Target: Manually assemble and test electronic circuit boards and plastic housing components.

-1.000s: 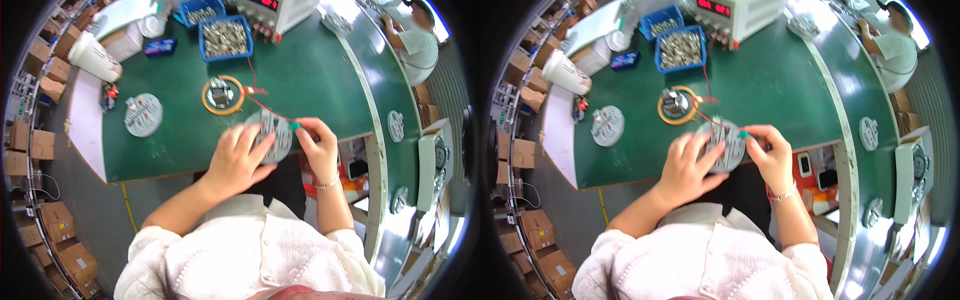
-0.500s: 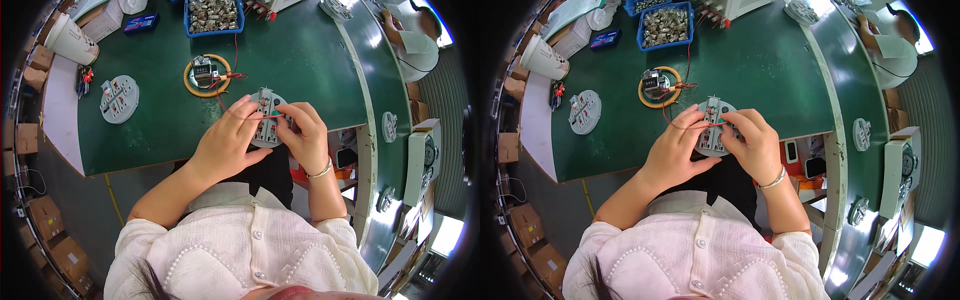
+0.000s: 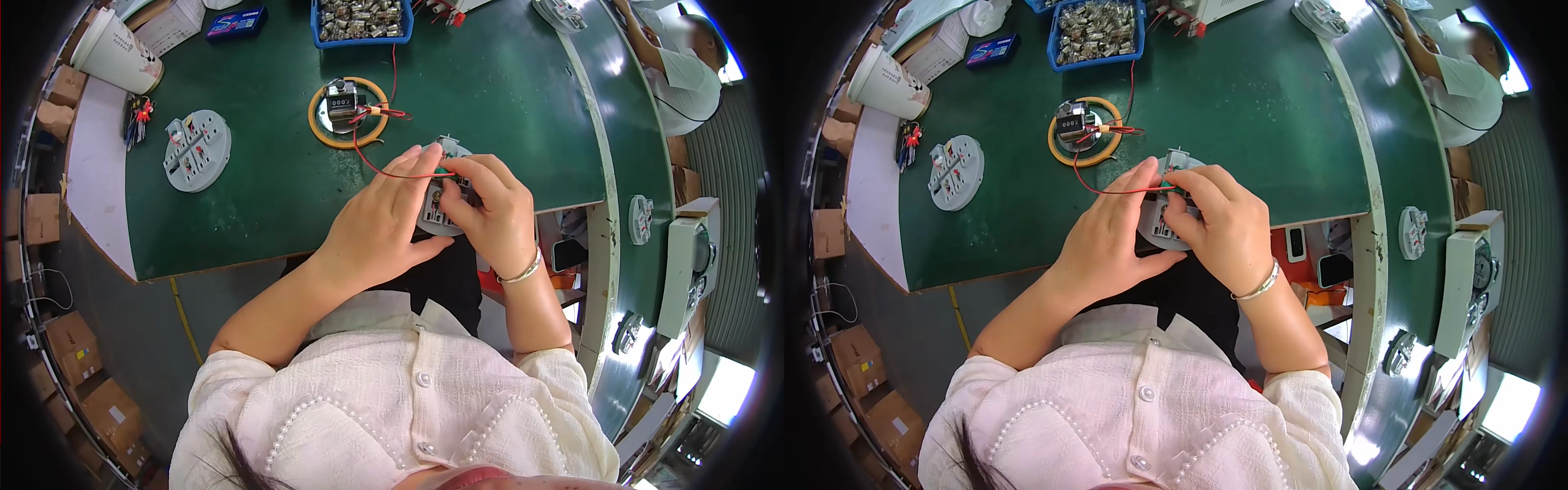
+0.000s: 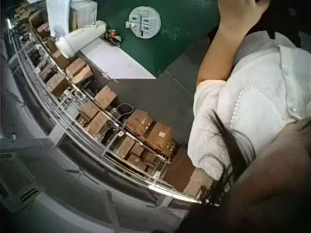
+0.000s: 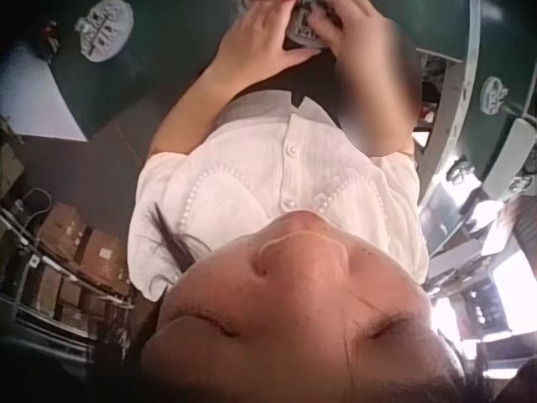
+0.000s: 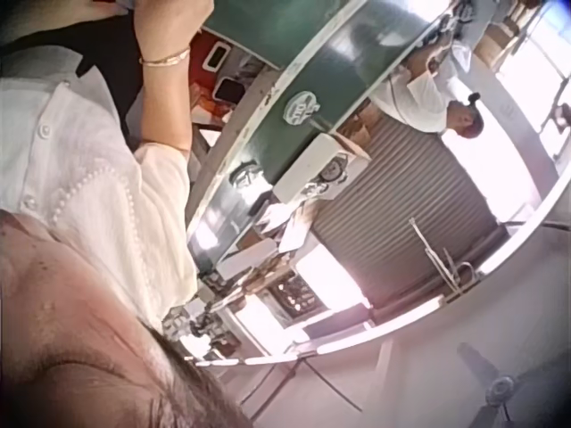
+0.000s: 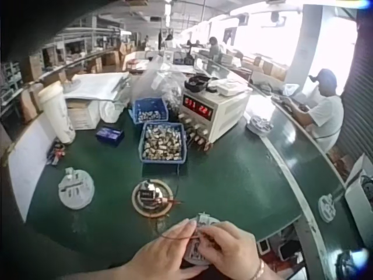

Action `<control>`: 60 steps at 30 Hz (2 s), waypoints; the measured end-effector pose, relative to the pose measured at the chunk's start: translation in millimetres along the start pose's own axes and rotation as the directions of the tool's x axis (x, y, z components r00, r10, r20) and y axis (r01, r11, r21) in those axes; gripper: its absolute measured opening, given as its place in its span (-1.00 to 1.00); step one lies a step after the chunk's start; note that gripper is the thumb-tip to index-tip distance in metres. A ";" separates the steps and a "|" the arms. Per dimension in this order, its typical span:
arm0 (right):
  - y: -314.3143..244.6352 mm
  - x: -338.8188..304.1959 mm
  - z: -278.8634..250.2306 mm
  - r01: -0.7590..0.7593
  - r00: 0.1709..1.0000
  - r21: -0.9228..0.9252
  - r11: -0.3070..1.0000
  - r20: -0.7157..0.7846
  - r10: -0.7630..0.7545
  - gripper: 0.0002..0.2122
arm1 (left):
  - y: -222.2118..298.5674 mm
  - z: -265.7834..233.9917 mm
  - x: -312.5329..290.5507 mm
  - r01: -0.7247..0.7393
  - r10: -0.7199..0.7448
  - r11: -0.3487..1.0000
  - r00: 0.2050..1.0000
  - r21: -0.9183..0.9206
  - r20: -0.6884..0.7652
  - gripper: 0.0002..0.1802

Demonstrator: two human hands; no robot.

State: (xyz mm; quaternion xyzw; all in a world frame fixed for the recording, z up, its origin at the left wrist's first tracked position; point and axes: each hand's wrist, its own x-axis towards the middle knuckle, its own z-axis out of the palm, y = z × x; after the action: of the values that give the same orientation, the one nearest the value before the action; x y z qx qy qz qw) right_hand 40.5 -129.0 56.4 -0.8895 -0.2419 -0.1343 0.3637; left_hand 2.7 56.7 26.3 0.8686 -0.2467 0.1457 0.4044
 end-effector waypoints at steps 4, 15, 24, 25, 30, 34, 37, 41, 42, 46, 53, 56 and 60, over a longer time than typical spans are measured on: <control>-2.6 0.8 -3.1 0.002 1.000 -0.010 1.000 0.003 -0.002 -0.77 | -1.1 -1.1 -0.5 0.003 -0.003 1.000 1.000 0.005 -0.003 0.18; -17.0 -30.6 -6.3 0.105 0.990 0.006 0.994 0.094 -0.105 -0.73 | -5.8 2.2 -2.0 -0.025 0.025 1.000 1.000 0.005 -0.007 0.17; -11.1 -39.4 -27.5 -0.012 0.996 0.070 0.997 0.085 0.006 -0.72 | -2.1 0.7 0.1 -0.010 0.010 1.000 1.000 0.005 0.007 0.17; -8.1 -40.5 -27.3 0.036 0.995 0.056 0.998 0.095 -0.041 -0.72 | -1.9 1.5 -0.7 -0.009 0.009 1.000 1.000 0.001 0.008 0.17; -7.4 -39.8 -25.2 0.063 0.990 0.051 0.997 0.121 -0.069 -0.72 | -2.9 1.9 0.0 -0.021 0.021 1.000 1.000 0.008 -0.002 0.16; -7.0 -40.3 -20.7 0.071 0.993 0.033 0.997 0.094 -0.074 -0.72 | -1.2 1.2 0.2 -0.027 0.027 0.999 1.000 0.022 -0.003 0.14; -6.7 -39.7 -21.5 0.080 0.992 0.035 0.996 0.098 -0.084 -0.72 | -1.1 1.6 0.4 -0.040 0.040 0.999 0.999 0.034 -0.015 0.14; -2.0 -40.0 -22.6 0.063 0.991 0.042 0.997 0.117 -0.067 -0.72 | -2.9 2.1 0.0 -0.034 0.035 0.999 0.999 0.035 -0.013 0.13; -1.1 -40.2 -23.0 0.052 0.990 0.044 0.998 0.126 -0.057 -0.72 | -3.1 2.8 0.3 -0.040 0.040 0.999 0.999 0.031 -0.019 0.13; -2.8 -40.3 -22.8 0.020 0.992 0.064 0.998 0.126 -0.028 -0.73 | -1.4 4.2 0.1 -0.046 0.047 0.999 0.998 0.024 -0.029 0.13; 18.4 -19.4 -36.4 -0.125 0.992 0.105 0.987 0.013 0.125 -0.75 | -0.8 0.5 1.7 -0.045 0.045 0.997 0.999 0.065 -0.006 0.13; 21.1 -17.5 -37.5 -0.162 0.987 0.079 0.984 0.008 0.162 -0.76 | -0.6 1.0 1.0 -0.026 0.025 0.997 1.000 0.071 0.016 0.13; 22.1 -19.3 -35.9 -0.175 0.984 0.079 0.981 0.050 0.171 -0.76 | 0.1 2.6 1.6 -0.030 0.030 0.997 1.000 0.071 0.003 0.12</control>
State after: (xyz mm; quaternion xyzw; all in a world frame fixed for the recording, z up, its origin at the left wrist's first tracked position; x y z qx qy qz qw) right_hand 33.5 -174.7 60.6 -0.8939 -0.1768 -0.0729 0.4053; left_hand 4.1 54.2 25.4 0.8788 -0.2547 0.1596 0.3708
